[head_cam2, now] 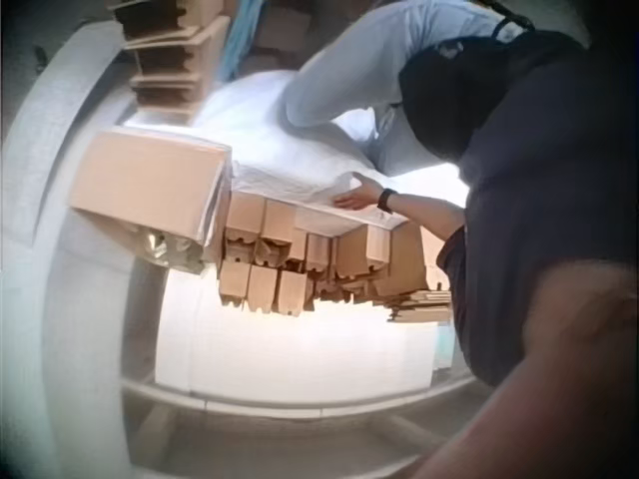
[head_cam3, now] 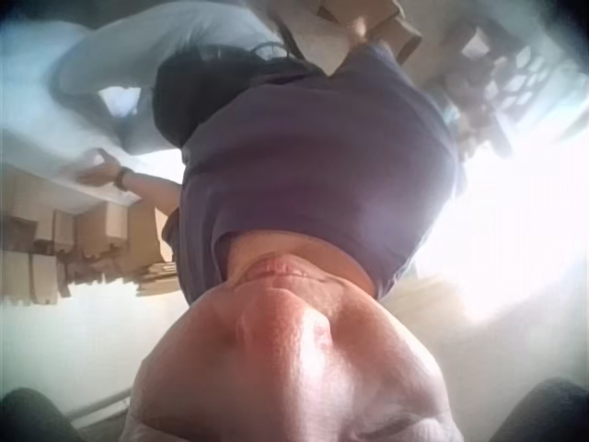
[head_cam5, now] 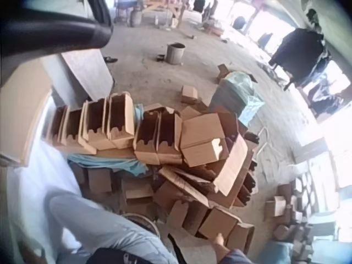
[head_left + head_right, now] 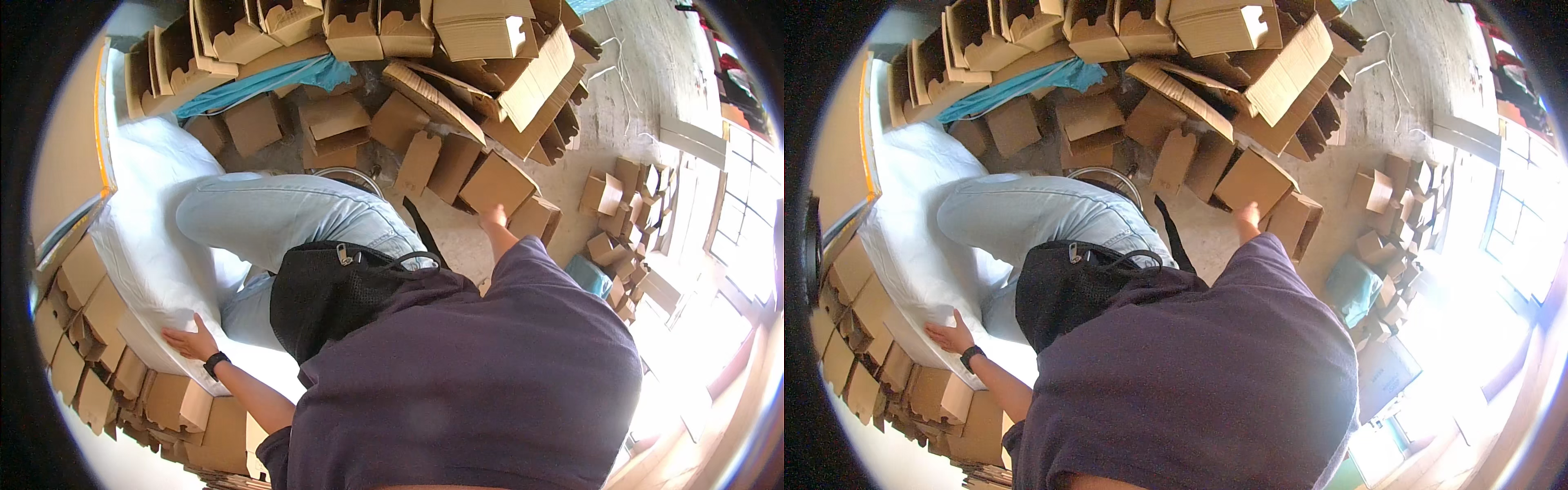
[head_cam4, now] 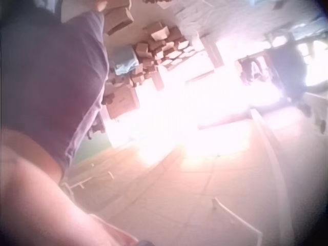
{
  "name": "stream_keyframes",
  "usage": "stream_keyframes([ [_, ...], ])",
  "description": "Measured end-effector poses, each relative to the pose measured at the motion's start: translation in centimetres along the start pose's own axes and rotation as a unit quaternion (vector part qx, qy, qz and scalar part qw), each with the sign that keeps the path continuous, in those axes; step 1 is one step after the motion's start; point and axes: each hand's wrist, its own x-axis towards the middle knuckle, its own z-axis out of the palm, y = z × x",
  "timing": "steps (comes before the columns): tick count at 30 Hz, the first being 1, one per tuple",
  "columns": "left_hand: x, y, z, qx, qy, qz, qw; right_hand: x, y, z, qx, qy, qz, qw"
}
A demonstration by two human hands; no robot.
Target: The person folds multiple cardboard boxes by hand, handling them one at a time and placing the folded boxes on a table and floor.
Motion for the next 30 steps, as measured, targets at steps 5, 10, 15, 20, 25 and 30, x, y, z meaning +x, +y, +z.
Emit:
stream_keyframes([
  [5, -0.1, 0.8, -0.5, 0.006, -0.027, -0.026, 0.999, 0.3, -4.3, -7.5, 0.094, 0.158, 0.128, 0.975],
  [10, -0.5, 0.3, -0.1, -0.01, -0.043, -0.047, 0.998, 1.2, -14.5, -13.2, 0.207, 0.388, -0.116, 0.891],
  [15, -0.5, 0.8, -0.4, -0.03, -0.036, -0.068, 0.997, -3.1, -30.2, -23.8, 0.464, 0.334, -0.319, 0.756],
  [20, -0.5, 1.9, -1.5, -0.049, -0.043, -0.085, 0.994, -1.9, -37.9, -28.2, 0.374, 0.307, -0.304, 0.821],
  [25, -1.3, 1.5, -1.0, -0.064, 0.0, -0.076, 0.995, -5.0, -40.5, -31.7, 0.197, 0.296, -0.216, 0.91],
  [30, -1.4, 2.5, -1.8, -0.062, 0.02, -0.07, 0.995, -2.6, -39.5, -31.4, 0.402, 0.227, -0.291, 0.838],
])
